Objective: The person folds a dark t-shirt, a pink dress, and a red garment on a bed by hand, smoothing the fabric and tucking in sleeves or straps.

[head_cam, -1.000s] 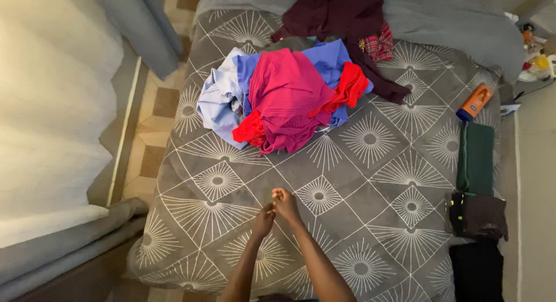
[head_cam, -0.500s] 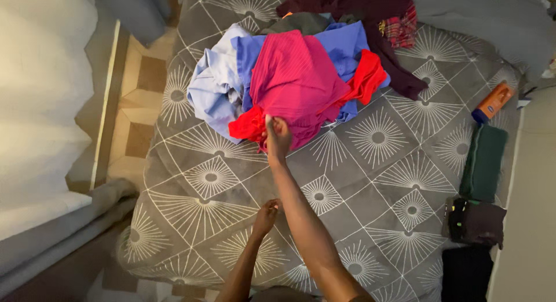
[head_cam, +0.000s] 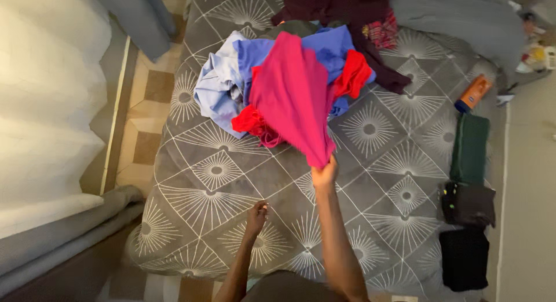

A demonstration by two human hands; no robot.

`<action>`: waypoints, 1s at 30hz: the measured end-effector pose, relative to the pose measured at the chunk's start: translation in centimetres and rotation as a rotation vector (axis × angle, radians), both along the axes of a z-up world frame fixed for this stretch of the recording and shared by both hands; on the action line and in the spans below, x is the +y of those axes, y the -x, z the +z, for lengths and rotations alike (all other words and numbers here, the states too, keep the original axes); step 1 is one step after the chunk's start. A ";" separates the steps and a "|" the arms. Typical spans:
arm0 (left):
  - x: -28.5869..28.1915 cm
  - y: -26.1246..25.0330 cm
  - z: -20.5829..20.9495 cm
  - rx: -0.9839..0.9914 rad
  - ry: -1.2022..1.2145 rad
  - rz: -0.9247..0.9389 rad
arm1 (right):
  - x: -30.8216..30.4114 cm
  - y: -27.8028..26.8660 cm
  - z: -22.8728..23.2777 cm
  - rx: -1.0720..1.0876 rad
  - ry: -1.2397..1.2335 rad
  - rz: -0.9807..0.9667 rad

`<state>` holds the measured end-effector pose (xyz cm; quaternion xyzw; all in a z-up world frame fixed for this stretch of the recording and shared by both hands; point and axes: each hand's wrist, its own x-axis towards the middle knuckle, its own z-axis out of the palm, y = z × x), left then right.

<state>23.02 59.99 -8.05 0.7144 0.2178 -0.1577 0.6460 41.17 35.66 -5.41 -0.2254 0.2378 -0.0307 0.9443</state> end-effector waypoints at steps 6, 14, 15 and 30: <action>-1.6 0.5 -1.3 0.023 0.089 -0.026 | -4.9 13.9 7.3 0.199 0.112 0.182; -6.5 3.2 1.9 -0.029 0.297 -0.006 | -5.6 27.0 7.9 0.149 0.454 0.509; -6.8 3.4 2.4 0.044 0.317 -0.003 | -5.4 28.1 8.3 0.153 0.476 0.587; -19.5 10.8 3.1 0.437 0.606 -0.029 | -20.4 44.6 13.1 0.097 0.465 1.074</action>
